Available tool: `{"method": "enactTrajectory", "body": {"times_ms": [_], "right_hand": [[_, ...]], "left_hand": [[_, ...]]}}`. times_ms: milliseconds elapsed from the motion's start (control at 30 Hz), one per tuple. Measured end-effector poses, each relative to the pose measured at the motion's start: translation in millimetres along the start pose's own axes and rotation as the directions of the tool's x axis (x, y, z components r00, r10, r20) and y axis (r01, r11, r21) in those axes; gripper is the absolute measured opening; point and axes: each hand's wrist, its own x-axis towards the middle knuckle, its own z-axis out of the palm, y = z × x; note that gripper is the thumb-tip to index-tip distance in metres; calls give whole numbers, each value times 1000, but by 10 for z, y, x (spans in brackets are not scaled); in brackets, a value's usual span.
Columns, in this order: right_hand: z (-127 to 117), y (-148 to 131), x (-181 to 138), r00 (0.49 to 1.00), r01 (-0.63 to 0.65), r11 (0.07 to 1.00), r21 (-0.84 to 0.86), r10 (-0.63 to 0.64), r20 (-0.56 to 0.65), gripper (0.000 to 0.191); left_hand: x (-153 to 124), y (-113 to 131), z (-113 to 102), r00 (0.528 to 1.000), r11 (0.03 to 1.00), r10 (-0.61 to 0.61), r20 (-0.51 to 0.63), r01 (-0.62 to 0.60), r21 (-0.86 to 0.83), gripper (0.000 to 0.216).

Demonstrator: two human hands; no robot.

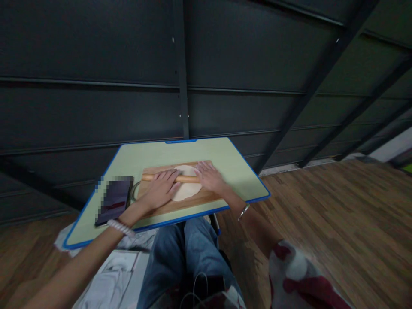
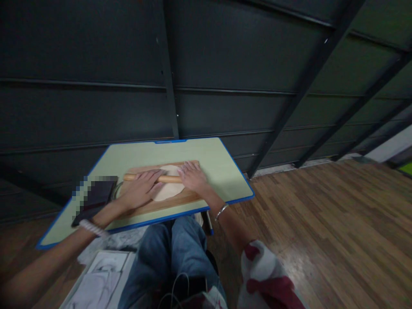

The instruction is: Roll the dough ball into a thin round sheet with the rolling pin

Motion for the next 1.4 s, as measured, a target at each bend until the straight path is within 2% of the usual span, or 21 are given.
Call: {"method": "enactTrajectory", "body": {"times_ms": [133, 233, 367, 533, 600, 667, 733, 800, 867, 933, 1067, 1200, 1400], "right_hand": [[-28, 108, 228, 991, -77, 996, 44, 71, 115, 52], [-43, 102, 230, 987, -62, 996, 58, 52, 154, 53], [-36, 28, 43, 999, 25, 1000, 7, -25, 41, 50], [-96, -193, -305, 991, 125, 992, -27, -126, -41, 44], [-122, -311, -416, 981, 180, 983, -23, -181, -75, 42], [-122, -421, -482, 973, 204, 979, -9, -204, -107, 41], [-97, -500, -492, 973, 196, 981, 5, -193, -129, 40], [-60, -537, -448, 976, 172, 985, 11, -169, -137, 40], [-28, -534, -360, 981, 141, 990, 7, -138, -139, 40], [-6, -499, -240, 986, 99, 995, -2, -98, -136, 43], [20, -378, 38, 994, 7, 1000, -5, -7, -108, 50], [20, -229, 309, 999, 11, 1000, -15, -12, -53, 51], [66, 13, 628, 996, -60, 997, 51, 56, 64, 47]], "left_hand": [[-29, -80, -12, 999, 998, -54, -4, 54, 37, 51], [-115, -87, -18, 998, 998, -52, -45, 54, 40, 46], [-267, -39, -6, 989, 996, -80, -126, 76, -41, 39], [-288, -15, 8, 949, 943, -239, -207, 175, -284, 30], [-209, -7, 3, 926, 916, -315, -207, 240, -322, 31], [-106, 20, -1, 898, 900, -394, -195, 333, -281, 30], [-5, 62, 6, 870, 890, -452, -195, 428, -154, 28], [82, 95, 31, 863, 883, -458, -212, 469, -3, 28], [166, 90, 69, 880, 890, -425, -211, 449, 81, 30], [264, 38, 109, 909, 913, -379, -174, 398, 90, 34], [529, -135, 168, 944, 944, -328, -29, 328, 28, 45], [819, -283, 210, 949, 949, -309, 65, 312, -38, 45], [1157, -428, 256, 958, 954, -283, 45, 286, -87, 38]]}}
